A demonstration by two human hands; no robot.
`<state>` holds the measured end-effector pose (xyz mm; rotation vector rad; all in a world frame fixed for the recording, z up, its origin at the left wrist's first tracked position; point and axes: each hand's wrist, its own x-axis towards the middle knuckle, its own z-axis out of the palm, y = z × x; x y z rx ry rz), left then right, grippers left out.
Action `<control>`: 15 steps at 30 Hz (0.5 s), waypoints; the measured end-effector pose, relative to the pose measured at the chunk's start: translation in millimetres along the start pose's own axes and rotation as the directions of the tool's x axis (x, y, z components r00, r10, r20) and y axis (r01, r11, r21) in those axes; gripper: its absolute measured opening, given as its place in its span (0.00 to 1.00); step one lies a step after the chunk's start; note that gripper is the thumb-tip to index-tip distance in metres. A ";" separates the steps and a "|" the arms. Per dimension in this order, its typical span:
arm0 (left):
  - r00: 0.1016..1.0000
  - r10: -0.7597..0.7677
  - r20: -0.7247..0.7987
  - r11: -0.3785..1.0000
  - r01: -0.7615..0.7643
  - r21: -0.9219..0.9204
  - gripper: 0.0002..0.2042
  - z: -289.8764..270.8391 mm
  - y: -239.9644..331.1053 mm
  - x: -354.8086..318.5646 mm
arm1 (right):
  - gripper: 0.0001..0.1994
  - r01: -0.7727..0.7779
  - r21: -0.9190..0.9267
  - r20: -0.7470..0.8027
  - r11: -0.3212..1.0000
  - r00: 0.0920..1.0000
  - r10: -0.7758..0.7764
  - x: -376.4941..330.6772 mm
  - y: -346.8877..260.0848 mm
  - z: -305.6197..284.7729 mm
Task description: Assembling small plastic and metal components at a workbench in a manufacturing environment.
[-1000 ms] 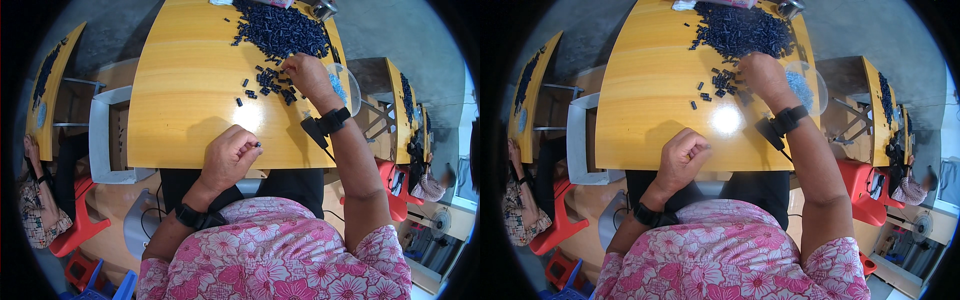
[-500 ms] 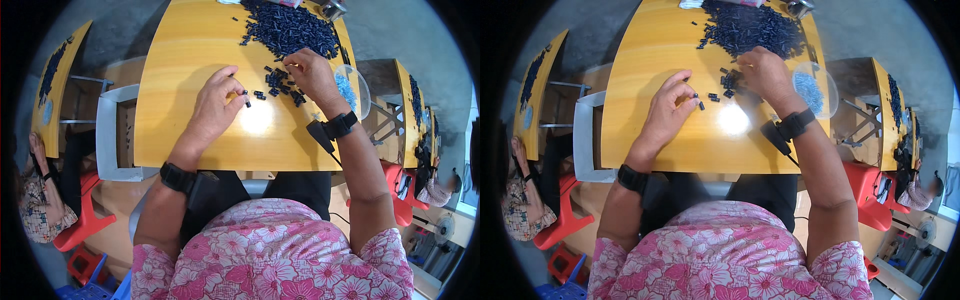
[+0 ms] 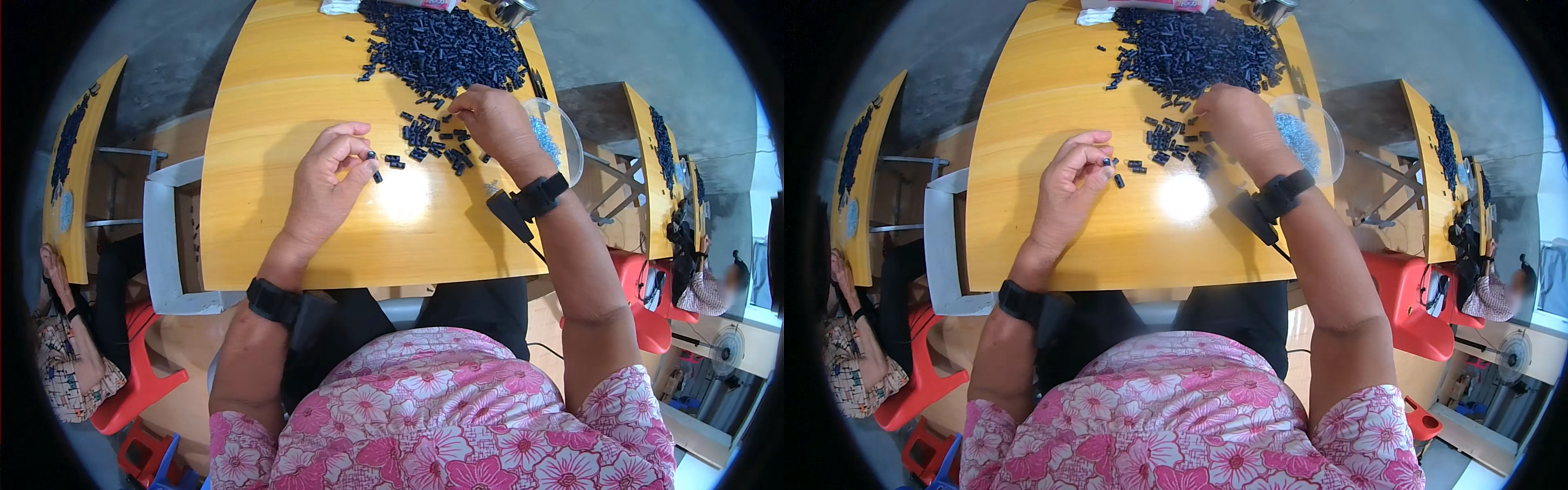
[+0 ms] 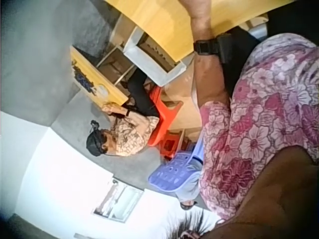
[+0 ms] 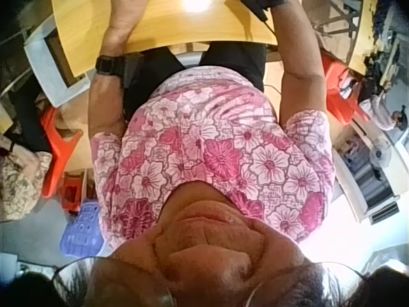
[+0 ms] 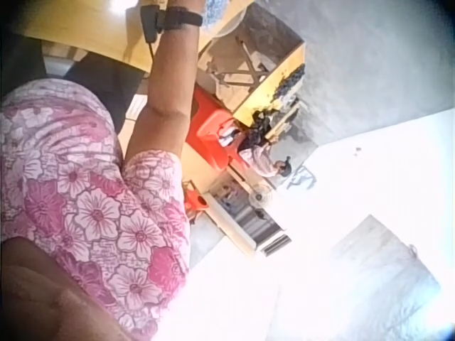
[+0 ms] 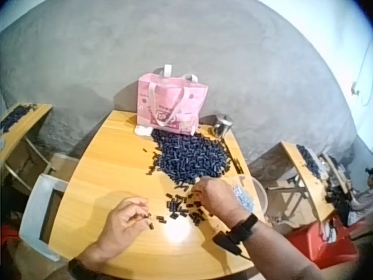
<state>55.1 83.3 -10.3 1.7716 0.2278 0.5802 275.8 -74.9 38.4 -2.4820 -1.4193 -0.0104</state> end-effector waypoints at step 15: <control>1.000 0.012 -0.017 0.997 -0.011 0.076 0.03 1.6 -0.3 -0.4 | 0.07 0.137 -0.244 0.084 0.960 0.989 -0.120 6.3 -1.0 3.8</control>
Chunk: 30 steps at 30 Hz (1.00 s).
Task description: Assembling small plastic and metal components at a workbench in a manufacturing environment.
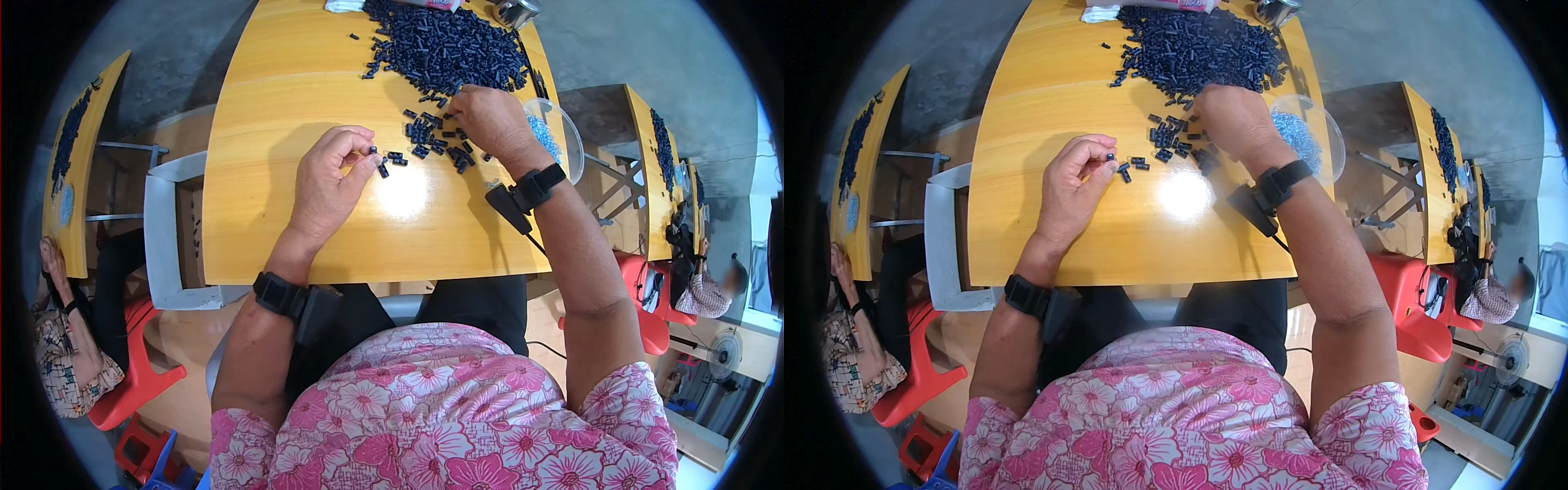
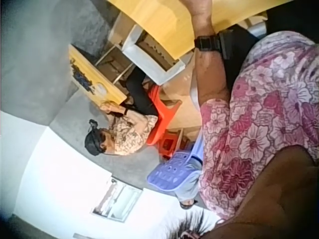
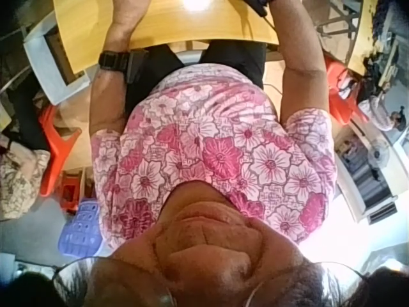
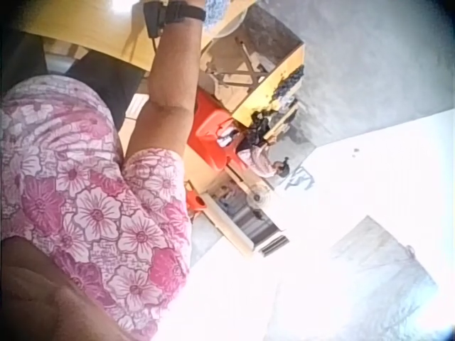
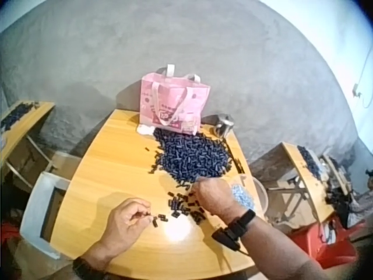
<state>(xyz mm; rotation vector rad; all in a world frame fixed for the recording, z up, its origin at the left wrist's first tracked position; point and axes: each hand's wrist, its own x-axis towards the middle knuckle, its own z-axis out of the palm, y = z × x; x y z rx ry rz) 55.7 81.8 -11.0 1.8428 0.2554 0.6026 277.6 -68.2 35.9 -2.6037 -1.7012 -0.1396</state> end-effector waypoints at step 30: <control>0.999 -0.003 -0.047 0.999 0.005 0.045 0.04 3.5 1.8 0.1 | 0.04 -0.249 0.961 0.259 -0.124 0.963 0.072 -36.4 -40.5 -64.6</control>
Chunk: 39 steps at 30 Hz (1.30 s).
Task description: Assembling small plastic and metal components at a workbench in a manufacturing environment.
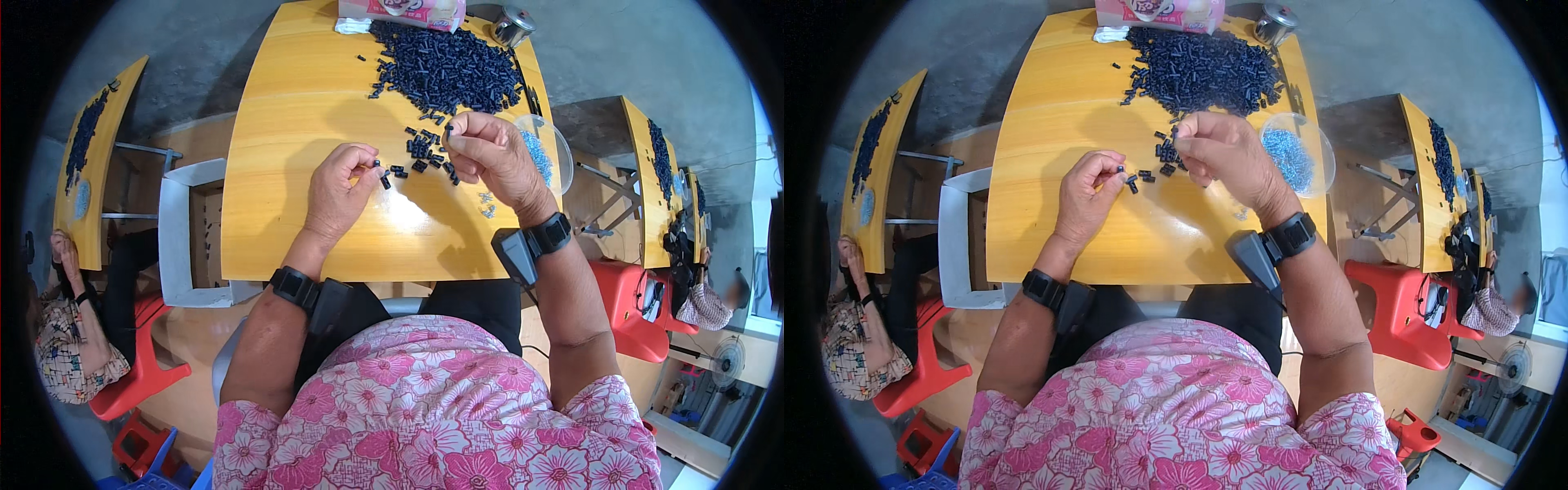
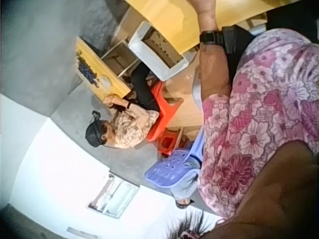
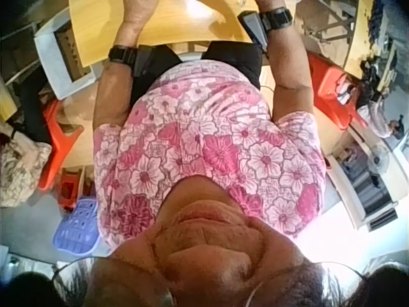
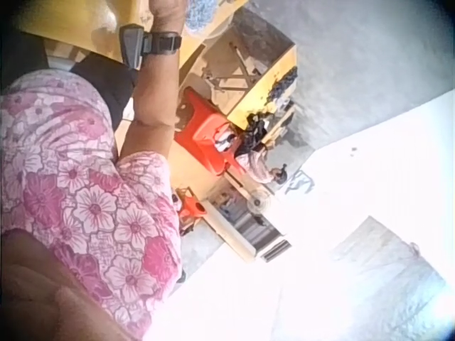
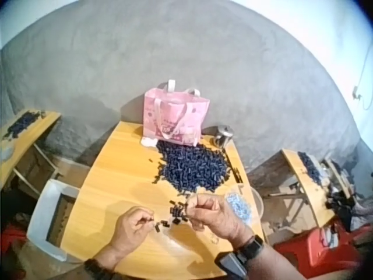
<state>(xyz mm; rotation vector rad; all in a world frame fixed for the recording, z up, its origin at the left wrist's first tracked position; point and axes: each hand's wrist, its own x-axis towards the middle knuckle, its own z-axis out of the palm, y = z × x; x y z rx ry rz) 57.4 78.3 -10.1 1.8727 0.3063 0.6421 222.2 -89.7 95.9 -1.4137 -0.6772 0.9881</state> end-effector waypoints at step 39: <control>1.000 0.020 -0.008 1.000 -0.019 0.016 0.08 1.8 5.1 0.7 | 0.06 -0.025 -0.944 -0.152 0.328 0.917 -0.368 14.0 46.3 -2.4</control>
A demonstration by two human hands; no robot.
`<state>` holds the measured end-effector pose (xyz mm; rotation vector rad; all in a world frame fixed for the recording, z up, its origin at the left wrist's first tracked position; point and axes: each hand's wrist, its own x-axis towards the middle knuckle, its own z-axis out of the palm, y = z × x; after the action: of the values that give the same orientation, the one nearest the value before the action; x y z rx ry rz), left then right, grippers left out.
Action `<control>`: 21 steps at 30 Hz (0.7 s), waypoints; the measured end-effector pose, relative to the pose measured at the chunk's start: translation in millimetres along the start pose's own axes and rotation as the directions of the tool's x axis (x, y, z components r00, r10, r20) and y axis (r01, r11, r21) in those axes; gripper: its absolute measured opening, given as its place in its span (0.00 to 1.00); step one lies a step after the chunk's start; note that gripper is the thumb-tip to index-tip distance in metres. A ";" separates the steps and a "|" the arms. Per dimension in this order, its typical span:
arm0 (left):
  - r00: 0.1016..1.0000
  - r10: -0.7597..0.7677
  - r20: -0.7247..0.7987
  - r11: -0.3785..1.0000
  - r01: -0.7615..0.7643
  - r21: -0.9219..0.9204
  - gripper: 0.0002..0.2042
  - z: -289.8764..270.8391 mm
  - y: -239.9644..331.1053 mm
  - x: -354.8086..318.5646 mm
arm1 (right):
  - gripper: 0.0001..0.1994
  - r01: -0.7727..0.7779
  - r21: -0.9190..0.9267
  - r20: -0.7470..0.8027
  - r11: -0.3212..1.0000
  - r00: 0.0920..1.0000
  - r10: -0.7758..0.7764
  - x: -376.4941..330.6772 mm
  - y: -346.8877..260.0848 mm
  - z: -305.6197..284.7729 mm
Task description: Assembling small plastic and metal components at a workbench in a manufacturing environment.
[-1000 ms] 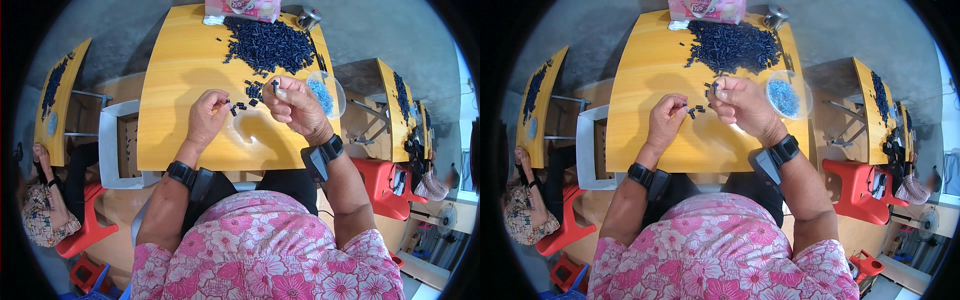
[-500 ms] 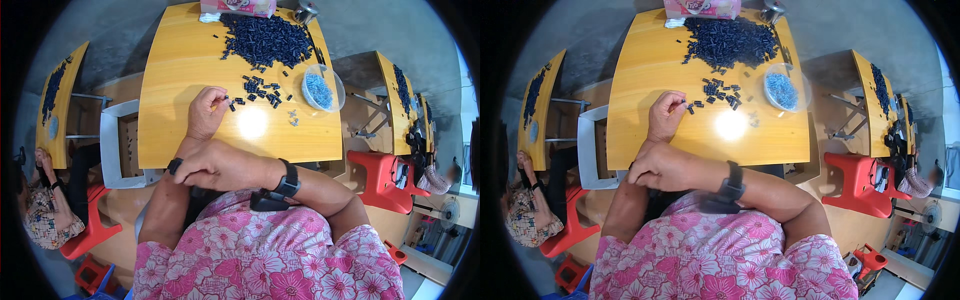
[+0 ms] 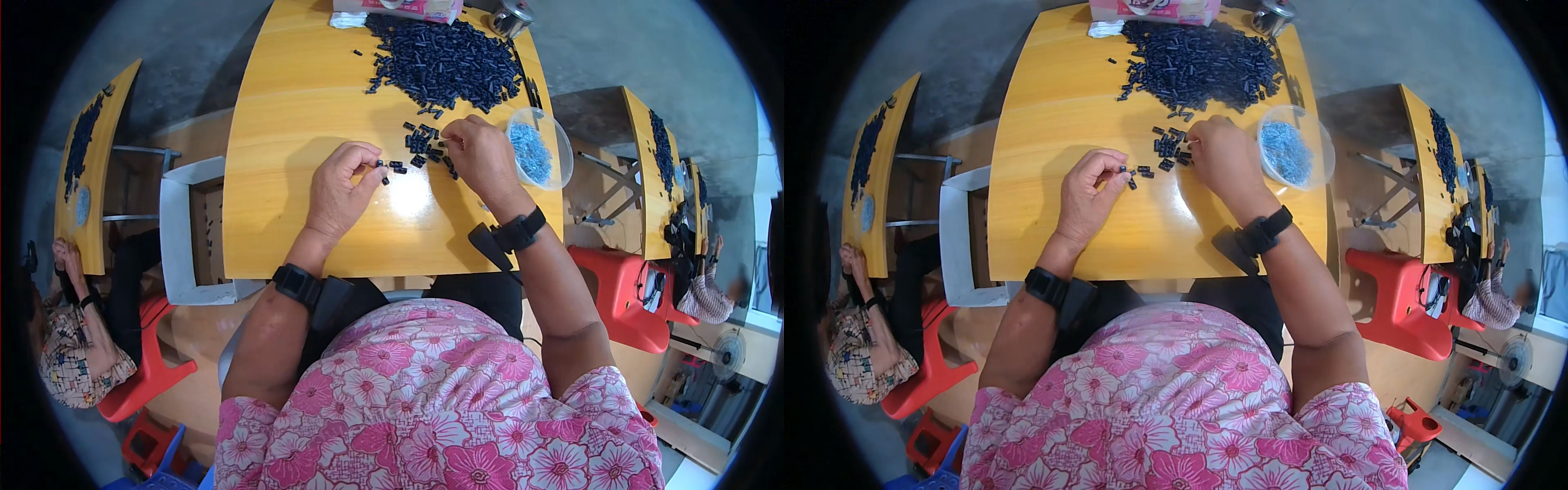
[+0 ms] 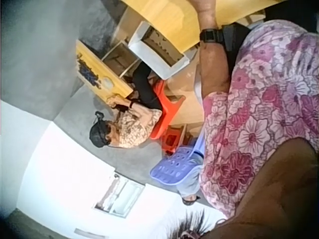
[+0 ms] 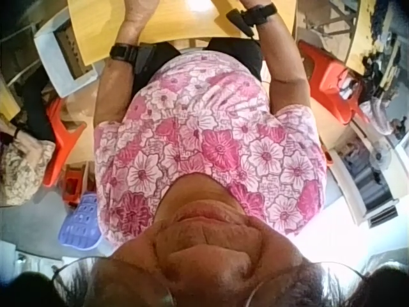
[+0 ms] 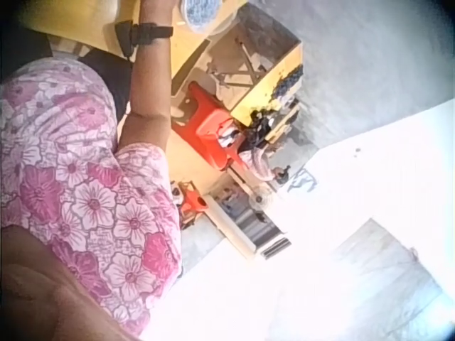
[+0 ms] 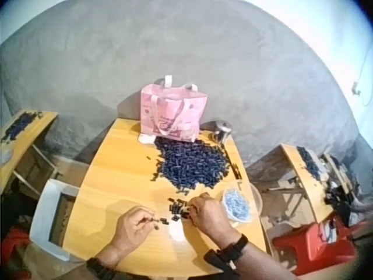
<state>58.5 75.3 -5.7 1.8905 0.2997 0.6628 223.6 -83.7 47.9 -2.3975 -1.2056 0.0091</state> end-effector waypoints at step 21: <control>0.999 -0.009 0.033 0.999 0.008 0.033 0.06 -2.8 4.3 -0.3 | 0.07 -0.152 -0.344 0.188 0.926 0.956 0.227 29.4 -1.0 10.1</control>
<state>56.3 75.6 -1.1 1.9290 0.2990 0.6240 238.9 -56.8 45.0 -2.8648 -1.1364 0.1573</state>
